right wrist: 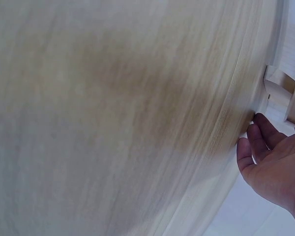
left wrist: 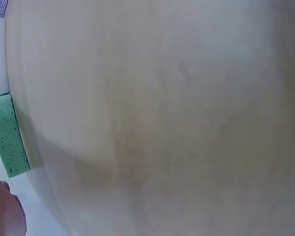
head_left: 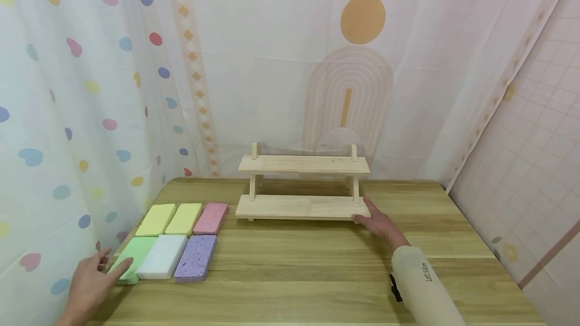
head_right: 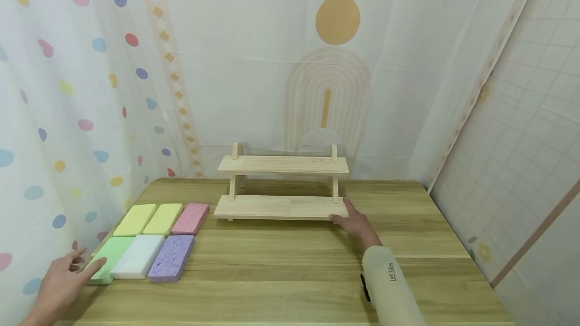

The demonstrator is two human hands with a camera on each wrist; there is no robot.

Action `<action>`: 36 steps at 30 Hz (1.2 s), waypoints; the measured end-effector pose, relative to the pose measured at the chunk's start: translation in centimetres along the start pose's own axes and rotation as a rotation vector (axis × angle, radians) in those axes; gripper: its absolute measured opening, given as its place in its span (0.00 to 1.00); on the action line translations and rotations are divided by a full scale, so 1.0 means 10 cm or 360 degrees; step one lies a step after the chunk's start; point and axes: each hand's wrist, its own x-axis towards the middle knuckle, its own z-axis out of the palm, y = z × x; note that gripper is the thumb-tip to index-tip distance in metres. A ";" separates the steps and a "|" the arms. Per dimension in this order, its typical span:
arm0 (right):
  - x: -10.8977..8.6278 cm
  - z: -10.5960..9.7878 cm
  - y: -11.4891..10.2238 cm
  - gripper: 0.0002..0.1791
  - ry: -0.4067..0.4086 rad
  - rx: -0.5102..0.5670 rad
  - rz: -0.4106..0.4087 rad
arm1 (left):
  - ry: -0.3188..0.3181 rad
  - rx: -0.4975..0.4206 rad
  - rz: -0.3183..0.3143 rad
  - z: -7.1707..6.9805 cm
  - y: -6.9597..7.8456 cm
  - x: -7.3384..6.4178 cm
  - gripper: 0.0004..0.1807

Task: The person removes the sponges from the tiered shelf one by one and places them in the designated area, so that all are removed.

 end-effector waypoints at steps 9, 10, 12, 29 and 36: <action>0.01 0.00 -0.01 0.50 -0.0006 0.0000 -0.0003 | 0.0036 -0.0045 -0.0001 -0.02 0.08 0.02 0.47; 0.02 0.00 -0.01 0.50 -0.0005 -0.0002 -0.0003 | 0.0032 -0.0055 -0.0004 -0.02 0.10 0.02 0.47; 0.02 0.00 -0.01 0.50 -0.0006 -0.0005 -0.0010 | 0.0022 -0.0063 -0.0008 -0.02 0.14 0.03 0.47; 0.02 0.04 0.02 0.50 -0.0005 0.0054 -0.0034 | 0.0141 -0.0206 0.0196 0.16 0.58 0.14 0.42; 0.00 -0.01 0.01 0.50 0.0030 0.0073 -0.0051 | 0.0083 -0.0322 0.0152 0.29 0.93 0.19 0.42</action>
